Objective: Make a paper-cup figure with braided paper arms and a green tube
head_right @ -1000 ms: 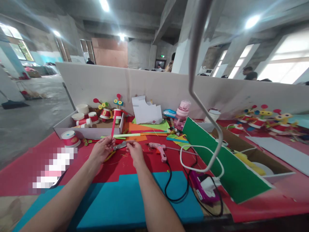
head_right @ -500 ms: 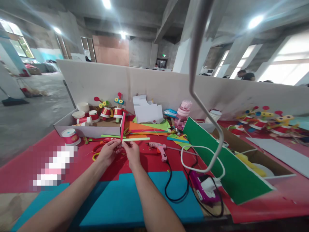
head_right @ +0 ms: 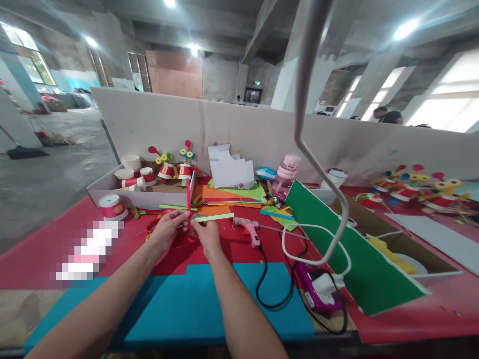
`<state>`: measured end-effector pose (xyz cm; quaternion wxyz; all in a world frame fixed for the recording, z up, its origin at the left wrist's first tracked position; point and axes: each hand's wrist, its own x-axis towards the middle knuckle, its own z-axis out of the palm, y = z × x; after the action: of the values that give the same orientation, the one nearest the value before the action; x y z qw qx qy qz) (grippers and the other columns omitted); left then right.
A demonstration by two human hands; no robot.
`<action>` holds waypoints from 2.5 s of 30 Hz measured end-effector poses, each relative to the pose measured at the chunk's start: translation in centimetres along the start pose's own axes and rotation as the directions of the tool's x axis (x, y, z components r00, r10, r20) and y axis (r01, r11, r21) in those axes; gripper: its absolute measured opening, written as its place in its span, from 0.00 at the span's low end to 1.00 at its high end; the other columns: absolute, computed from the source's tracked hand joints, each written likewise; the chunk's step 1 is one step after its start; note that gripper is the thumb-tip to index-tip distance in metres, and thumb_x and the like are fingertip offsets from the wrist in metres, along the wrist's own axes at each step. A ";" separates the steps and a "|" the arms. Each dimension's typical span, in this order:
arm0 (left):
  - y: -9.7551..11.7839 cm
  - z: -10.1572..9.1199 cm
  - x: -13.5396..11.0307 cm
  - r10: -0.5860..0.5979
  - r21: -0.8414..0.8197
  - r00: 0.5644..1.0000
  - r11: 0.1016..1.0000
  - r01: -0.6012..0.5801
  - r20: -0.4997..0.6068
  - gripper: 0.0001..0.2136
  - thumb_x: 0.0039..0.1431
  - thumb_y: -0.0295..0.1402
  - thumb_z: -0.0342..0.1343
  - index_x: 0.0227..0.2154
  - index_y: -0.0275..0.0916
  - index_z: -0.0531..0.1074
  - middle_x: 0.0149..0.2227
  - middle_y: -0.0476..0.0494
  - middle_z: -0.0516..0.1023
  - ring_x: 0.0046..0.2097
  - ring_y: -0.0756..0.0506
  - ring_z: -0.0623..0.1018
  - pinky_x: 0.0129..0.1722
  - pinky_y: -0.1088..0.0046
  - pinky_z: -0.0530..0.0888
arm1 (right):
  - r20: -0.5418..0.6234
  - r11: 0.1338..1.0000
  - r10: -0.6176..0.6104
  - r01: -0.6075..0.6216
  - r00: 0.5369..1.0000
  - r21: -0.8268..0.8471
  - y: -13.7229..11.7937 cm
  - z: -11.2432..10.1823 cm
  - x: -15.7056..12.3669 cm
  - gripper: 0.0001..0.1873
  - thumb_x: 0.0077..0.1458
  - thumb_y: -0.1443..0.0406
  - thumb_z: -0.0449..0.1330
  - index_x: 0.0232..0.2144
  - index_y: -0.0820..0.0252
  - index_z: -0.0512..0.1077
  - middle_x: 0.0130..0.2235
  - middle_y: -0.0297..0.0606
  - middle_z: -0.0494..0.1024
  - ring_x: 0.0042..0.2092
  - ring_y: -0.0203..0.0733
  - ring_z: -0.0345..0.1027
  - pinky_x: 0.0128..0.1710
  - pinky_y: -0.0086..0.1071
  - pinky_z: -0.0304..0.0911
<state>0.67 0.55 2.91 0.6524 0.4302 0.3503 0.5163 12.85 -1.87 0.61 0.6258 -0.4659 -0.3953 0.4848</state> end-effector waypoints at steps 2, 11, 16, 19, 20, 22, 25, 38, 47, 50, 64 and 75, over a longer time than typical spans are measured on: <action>0.0 -0.1 0.0 0.028 0.043 1.000 0.999 -0.029 0.009 0.15 0.38 0.39 0.70 0.24 0.34 0.73 0.20 0.51 0.70 0.22 0.55 0.67 0.23 0.80 0.64 | 0.026 1.000 0.016 -0.017 1.000 0.010 0.1 0.1 -0.1 0.13 0.38 0.57 0.67 0.24 0.61 0.77 0.26 0.36 0.79 0.27 0.39 0.70 0.30 0.31 0.65; -0.3 -0.4 0.3 0.069 0.088 0.998 0.994 -0.068 -0.006 0.15 0.38 0.41 0.69 0.22 0.34 0.73 0.19 0.51 0.70 0.22 0.54 0.67 0.24 0.78 0.65 | 0.060 0.995 0.081 -0.085 0.995 0.061 -0.5 0.3 -0.4 0.18 0.35 0.55 0.69 0.27 0.63 0.77 0.25 0.38 0.79 0.25 0.39 0.70 0.30 0.32 0.66; -0.5 -0.5 0.4 0.059 0.083 0.998 0.995 -0.058 -0.011 0.16 0.38 0.41 0.69 0.22 0.35 0.73 0.19 0.50 0.70 0.22 0.53 0.68 0.23 0.78 0.65 | 0.066 0.993 0.086 -0.091 0.994 0.077 -0.2 0.3 -0.3 0.19 0.35 0.55 0.70 0.28 0.63 0.78 0.26 0.38 0.80 0.26 0.39 0.71 0.30 0.32 0.66; -0.5 -0.5 0.4 0.058 0.078 0.998 0.995 -0.057 -0.013 0.15 0.38 0.40 0.69 0.23 0.35 0.72 0.19 0.50 0.70 0.22 0.53 0.68 0.23 0.78 0.66 | 0.067 0.992 0.079 -0.085 0.995 0.090 0.0 0.3 -0.2 0.18 0.35 0.56 0.70 0.28 0.62 0.78 0.26 0.37 0.80 0.26 0.38 0.71 0.31 0.32 0.66; -0.5 -0.5 0.4 0.058 0.077 0.998 0.995 -0.056 -0.018 0.15 0.38 0.40 0.69 0.23 0.35 0.72 0.19 0.51 0.70 0.22 0.53 0.68 0.23 0.78 0.65 | 0.066 0.992 0.080 -0.086 0.995 0.092 0.0 0.3 -0.2 0.18 0.35 0.56 0.70 0.28 0.62 0.78 0.26 0.37 0.80 0.26 0.38 0.71 0.31 0.32 0.66; -0.5 -0.5 0.3 0.059 0.077 0.998 0.995 -0.056 -0.028 0.15 0.38 0.40 0.69 0.23 0.35 0.72 0.19 0.51 0.70 0.22 0.53 0.68 0.23 0.78 0.65 | 0.065 0.992 0.085 -0.090 0.994 0.091 0.0 0.3 -0.2 0.17 0.35 0.56 0.69 0.27 0.62 0.78 0.26 0.37 0.80 0.26 0.37 0.71 0.31 0.31 0.66; -0.4 -0.4 0.2 0.061 0.074 0.998 0.996 -0.059 -0.028 0.15 0.38 0.40 0.69 0.22 0.35 0.71 0.19 0.51 0.70 0.22 0.53 0.69 0.23 0.78 0.65 | 0.067 0.992 0.081 -0.087 0.994 0.090 0.0 0.3 -0.2 0.17 0.35 0.56 0.70 0.27 0.63 0.78 0.26 0.37 0.80 0.27 0.38 0.71 0.31 0.32 0.66; 0.3 0.0 0.0 0.045 0.079 0.999 0.996 -0.044 -0.018 0.16 0.38 0.41 0.69 0.23 0.35 0.72 0.19 0.51 0.70 0.22 0.53 0.69 0.24 0.77 0.67 | 0.021 0.988 0.101 -0.102 0.995 0.112 -0.2 0.3 -0.2 0.19 0.32 0.56 0.71 0.27 0.62 0.78 0.26 0.37 0.80 0.26 0.37 0.70 0.30 0.32 0.68; -0.2 0.2 -0.2 0.003 0.187 0.999 0.982 -0.013 0.052 0.14 0.39 0.39 0.68 0.25 0.34 0.75 0.23 0.47 0.75 0.23 0.54 0.69 0.25 0.78 0.65 | -0.112 0.985 0.052 -0.032 0.992 0.169 -0.1 -0.1 0.4 0.16 0.34 0.57 0.70 0.25 0.62 0.76 0.26 0.36 0.78 0.24 0.35 0.67 0.29 0.30 0.65; -0.5 0.2 -0.1 0.014 0.233 0.998 0.972 -0.027 0.057 0.13 0.40 0.39 0.67 0.25 0.34 0.75 0.23 0.46 0.76 0.23 0.53 0.69 0.25 0.78 0.65 | -0.104 0.985 0.047 -0.028 0.993 0.172 -0.2 0.0 0.3 0.15 0.35 0.58 0.69 0.24 0.62 0.76 0.26 0.35 0.78 0.24 0.34 0.66 0.29 0.30 0.64; -0.3 0.2 -0.1 0.076 0.279 0.997 0.957 -0.078 0.019 0.12 0.40 0.39 0.66 0.23 0.34 0.74 0.19 0.50 0.71 0.22 0.53 0.67 0.25 0.77 0.63 | -0.080 0.997 -0.020 0.026 0.997 0.077 -0.9 -0.4 0.3 0.13 0.37 0.60 0.68 0.26 0.63 0.76 0.23 0.33 0.76 0.27 0.37 0.67 0.32 0.31 0.63; -0.5 0.0 0.1 0.022 0.222 0.999 0.975 -0.032 0.047 0.13 0.40 0.38 0.67 0.25 0.34 0.74 0.20 0.51 0.71 0.22 0.54 0.67 0.25 0.77 0.63 | -0.090 0.997 -0.077 0.077 0.993 0.000 -0.6 -0.6 0.4 0.13 0.40 0.60 0.66 0.28 0.63 0.76 0.26 0.35 0.77 0.29 0.38 0.69 0.32 0.30 0.62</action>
<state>0.86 0.56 2.45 0.6007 0.5166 0.3855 0.4729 13.62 -1.67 1.09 0.6619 -0.4709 -0.3834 0.4394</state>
